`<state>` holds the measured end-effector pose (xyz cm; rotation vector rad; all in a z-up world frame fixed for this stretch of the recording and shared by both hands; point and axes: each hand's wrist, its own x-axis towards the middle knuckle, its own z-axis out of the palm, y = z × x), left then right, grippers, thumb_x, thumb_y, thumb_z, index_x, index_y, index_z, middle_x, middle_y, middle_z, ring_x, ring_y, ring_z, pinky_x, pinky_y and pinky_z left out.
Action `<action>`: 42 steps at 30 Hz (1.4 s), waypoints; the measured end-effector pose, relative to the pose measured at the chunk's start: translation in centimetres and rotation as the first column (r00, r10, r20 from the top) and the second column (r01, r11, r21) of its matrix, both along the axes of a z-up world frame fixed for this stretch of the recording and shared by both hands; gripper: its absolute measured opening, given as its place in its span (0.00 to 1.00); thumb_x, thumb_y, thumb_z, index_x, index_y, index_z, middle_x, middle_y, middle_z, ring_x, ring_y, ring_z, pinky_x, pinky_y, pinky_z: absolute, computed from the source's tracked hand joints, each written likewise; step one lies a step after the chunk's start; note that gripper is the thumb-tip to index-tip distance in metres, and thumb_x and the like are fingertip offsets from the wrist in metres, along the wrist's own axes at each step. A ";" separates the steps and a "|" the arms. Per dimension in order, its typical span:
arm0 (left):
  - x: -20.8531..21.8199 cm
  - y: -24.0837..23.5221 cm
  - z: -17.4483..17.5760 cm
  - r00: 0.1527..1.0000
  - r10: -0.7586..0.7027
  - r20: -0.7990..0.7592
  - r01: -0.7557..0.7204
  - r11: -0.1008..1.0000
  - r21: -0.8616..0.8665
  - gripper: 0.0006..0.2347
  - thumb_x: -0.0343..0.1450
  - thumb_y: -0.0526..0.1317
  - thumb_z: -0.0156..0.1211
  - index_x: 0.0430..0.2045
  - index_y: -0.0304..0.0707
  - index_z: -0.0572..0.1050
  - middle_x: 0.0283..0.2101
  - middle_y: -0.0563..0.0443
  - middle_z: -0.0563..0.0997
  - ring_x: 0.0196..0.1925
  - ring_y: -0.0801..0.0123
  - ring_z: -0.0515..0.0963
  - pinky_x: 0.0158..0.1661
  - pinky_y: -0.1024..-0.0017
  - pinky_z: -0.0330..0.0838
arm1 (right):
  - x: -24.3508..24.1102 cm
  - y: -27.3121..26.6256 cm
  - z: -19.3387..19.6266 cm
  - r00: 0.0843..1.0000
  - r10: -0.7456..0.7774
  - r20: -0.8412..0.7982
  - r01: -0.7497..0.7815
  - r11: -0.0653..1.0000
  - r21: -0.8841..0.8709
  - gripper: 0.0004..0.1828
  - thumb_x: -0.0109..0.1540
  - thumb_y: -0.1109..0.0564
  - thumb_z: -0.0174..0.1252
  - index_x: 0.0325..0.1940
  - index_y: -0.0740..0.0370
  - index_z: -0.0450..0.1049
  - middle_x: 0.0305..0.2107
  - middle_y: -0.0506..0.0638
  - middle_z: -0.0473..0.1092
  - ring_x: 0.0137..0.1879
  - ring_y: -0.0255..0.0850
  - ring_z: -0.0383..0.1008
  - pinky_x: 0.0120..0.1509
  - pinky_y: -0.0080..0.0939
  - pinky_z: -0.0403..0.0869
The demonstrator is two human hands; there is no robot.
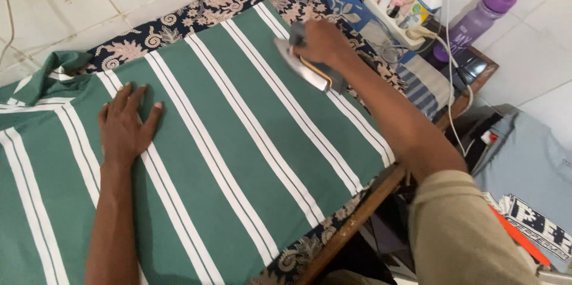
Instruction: The person irons a green and white striped shirt laid out on a patterned ironing board. They use a steam iron in their right hand to smooth the fabric while using their left hand to hold the shirt in place and adjust its position.
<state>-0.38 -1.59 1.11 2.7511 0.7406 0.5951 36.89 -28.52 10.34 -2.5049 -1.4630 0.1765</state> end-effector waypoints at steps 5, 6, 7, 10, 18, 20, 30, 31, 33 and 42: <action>-0.3 0.7 -2.5 0.991 -0.053 0.123 0.003 0.928 0.372 0.18 0.83 0.49 0.54 0.55 0.32 0.81 0.54 0.38 0.81 0.56 0.45 0.76 0.47 0.50 0.71 | -5.5 -5.8 2.1 0.984 0.171 -0.056 -0.177 0.978 -0.114 0.11 0.64 0.53 0.64 0.50 0.51 0.77 0.27 0.58 0.77 0.17 0.38 0.70 0.18 0.32 0.72; -0.5 0.4 -2.4 0.999 -0.009 0.043 -0.006 0.943 0.332 0.17 0.84 0.48 0.51 0.55 0.36 0.81 0.56 0.40 0.82 0.58 0.46 0.77 0.50 0.48 0.70 | -6.2 -6.9 2.2 0.957 0.277 -0.084 -0.284 0.956 -0.078 0.11 0.63 0.53 0.65 0.50 0.52 0.78 0.28 0.60 0.79 0.16 0.40 0.71 0.16 0.34 0.72; -0.5 0.2 -2.4 0.999 0.003 0.043 -0.017 0.944 0.331 0.17 0.84 0.48 0.51 0.55 0.36 0.81 0.56 0.40 0.82 0.58 0.46 0.77 0.50 0.48 0.70 | -6.9 -7.7 2.4 0.954 0.288 -0.085 -0.295 0.952 -0.079 0.11 0.63 0.53 0.65 0.50 0.52 0.78 0.28 0.60 0.79 0.16 0.40 0.71 0.16 0.34 0.72; -0.3 -2.1 -1.2 0.992 0.063 -0.110 -0.012 0.911 0.411 0.15 0.84 0.44 0.48 0.57 0.37 0.78 0.58 0.44 0.83 0.57 0.47 0.81 0.53 0.49 0.71 | -8.0 -9.7 2.1 0.902 0.420 -0.106 -0.433 0.881 -0.191 0.19 0.59 0.38 0.65 0.49 0.45 0.78 0.32 0.58 0.80 0.17 0.38 0.67 0.18 0.33 0.67; -0.4 -18.7 3.2 0.962 -0.007 -0.272 0.035 0.995 0.098 0.28 0.77 0.60 0.42 0.71 0.51 0.63 0.73 0.40 0.64 0.75 0.46 0.63 0.67 0.38 0.55 | -6.1 -7.3 -3.1 0.950 0.260 0.175 -0.246 0.964 -0.098 0.37 0.61 0.25 0.59 0.42 0.65 0.73 0.27 0.63 0.74 0.35 0.61 0.79 0.34 0.61 0.75; -0.8 -21.2 2.9 0.954 -0.022 -0.299 0.031 0.999 0.024 0.30 0.76 0.63 0.38 0.73 0.52 0.59 0.75 0.40 0.60 0.77 0.46 0.57 0.69 0.37 0.48 | -6.6 -6.6 -3.0 0.944 0.248 0.218 -0.250 0.968 -0.019 0.38 0.61 0.23 0.58 0.37 0.65 0.72 0.23 0.63 0.72 0.30 0.59 0.78 0.31 0.57 0.74; -2.9 -22.7 2.8 0.986 -0.045 0.163 0.016 0.985 0.172 0.24 0.82 0.50 0.38 0.72 0.37 0.59 0.74 0.35 0.57 0.77 0.43 0.55 0.65 0.46 0.60 | -10.0 -9.1 -0.8 0.816 0.543 0.195 -0.520 0.839 -0.160 0.43 0.56 0.19 0.60 0.39 0.65 0.77 0.22 0.62 0.74 0.28 0.56 0.79 0.36 0.55 0.78; -2.7 -24.1 2.0 0.986 -0.041 0.162 0.013 0.985 0.174 0.24 0.82 0.50 0.38 0.72 0.37 0.59 0.74 0.35 0.57 0.77 0.43 0.55 0.65 0.46 0.60 | -9.8 -9.1 -0.7 0.814 0.546 0.196 -0.524 0.837 -0.158 0.43 0.56 0.19 0.60 0.39 0.65 0.77 0.22 0.62 0.74 0.28 0.56 0.79 0.36 0.55 0.78; -2.3 -26.4 0.3 0.904 -0.401 0.149 0.327 0.872 0.365 0.13 0.74 0.53 0.49 0.42 0.51 0.76 0.48 0.52 0.78 0.58 0.55 0.76 0.53 0.55 0.70 | -9.6 -8.9 -0.6 0.829 0.517 0.212 -0.492 0.855 -0.163 0.39 0.59 0.24 0.60 0.45 0.64 0.77 0.23 0.62 0.74 0.30 0.54 0.80 0.39 0.54 0.79; 4.3 -35.3 2.2 0.714 -0.602 -0.358 0.685 0.706 0.179 0.34 0.77 0.57 0.45 0.77 0.46 0.43 0.79 0.47 0.49 0.80 0.57 0.49 0.73 0.54 0.48 | -8.4 -4.9 -1.8 0.894 0.409 0.184 -0.416 0.909 0.001 0.49 0.56 0.18 0.63 0.35 0.75 0.76 0.26 0.72 0.73 0.35 0.66 0.78 0.34 0.63 0.77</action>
